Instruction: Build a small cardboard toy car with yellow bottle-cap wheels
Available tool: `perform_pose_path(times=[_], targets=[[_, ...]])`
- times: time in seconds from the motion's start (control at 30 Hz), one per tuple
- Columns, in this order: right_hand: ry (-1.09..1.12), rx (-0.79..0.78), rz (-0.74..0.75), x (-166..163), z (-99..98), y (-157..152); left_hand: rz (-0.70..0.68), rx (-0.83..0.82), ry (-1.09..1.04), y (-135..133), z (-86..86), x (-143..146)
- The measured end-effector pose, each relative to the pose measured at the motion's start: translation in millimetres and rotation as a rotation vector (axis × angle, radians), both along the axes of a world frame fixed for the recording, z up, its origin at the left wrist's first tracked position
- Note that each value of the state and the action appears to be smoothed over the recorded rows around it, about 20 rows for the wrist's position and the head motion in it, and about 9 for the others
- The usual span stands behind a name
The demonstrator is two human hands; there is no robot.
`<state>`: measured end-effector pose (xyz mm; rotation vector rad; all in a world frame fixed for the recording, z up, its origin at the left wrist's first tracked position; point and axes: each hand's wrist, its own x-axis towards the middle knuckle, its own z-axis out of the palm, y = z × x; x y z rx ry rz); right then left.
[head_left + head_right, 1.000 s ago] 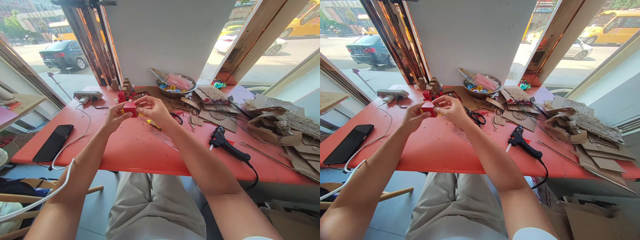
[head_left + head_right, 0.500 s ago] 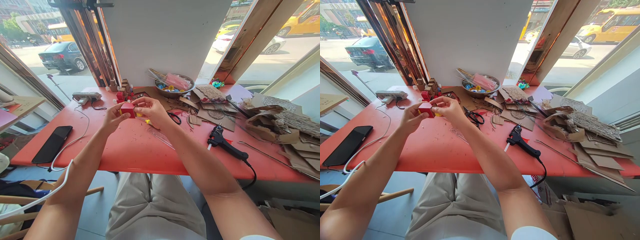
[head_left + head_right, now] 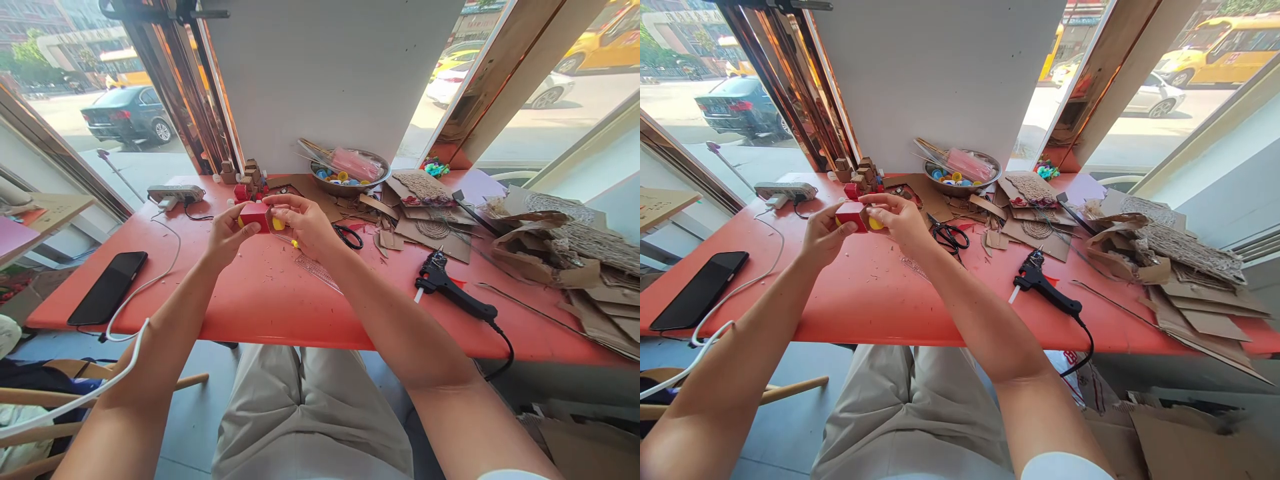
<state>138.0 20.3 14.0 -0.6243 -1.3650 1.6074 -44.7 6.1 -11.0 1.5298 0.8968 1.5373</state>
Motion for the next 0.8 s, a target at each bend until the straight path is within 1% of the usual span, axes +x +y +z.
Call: perform_pose_path(times=[0.17, 0.27, 0.47, 0.6, 0.67, 0.73, 0.8], targets=[[-0.026, 0.068, 0.035, 1, 1.4, 1, 0.016, -0.003, -0.051, 3, -2.1, -1], [-0.032, 0.111, -0.007, 0, -3.6, 3, 0.013, -0.011, -0.039, 3, -3.8, -1], [-0.013, 0.048, -0.025, -5, -13.0, 7, 0.005, -0.024, -0.022, 1, -5.2, -1], [-0.051, 0.023, -0.071, -4, -11.5, 8, 0.01, -0.032, -0.03, 1, -5.2, 0], [-0.088, 0.017, -0.065, -2, -9.0, 9, 0.026, -0.016, -0.03, 2, -4.9, 0], [-0.143, 0.068, -0.05, 1, -6.5, 10, 0.052, 0.008, -0.01, 2, -4.3, 0], [-0.215, 0.203, -0.052, 3, -5.5, 10, 0.084, 0.03, 0.031, 2, -4.0, -1]])
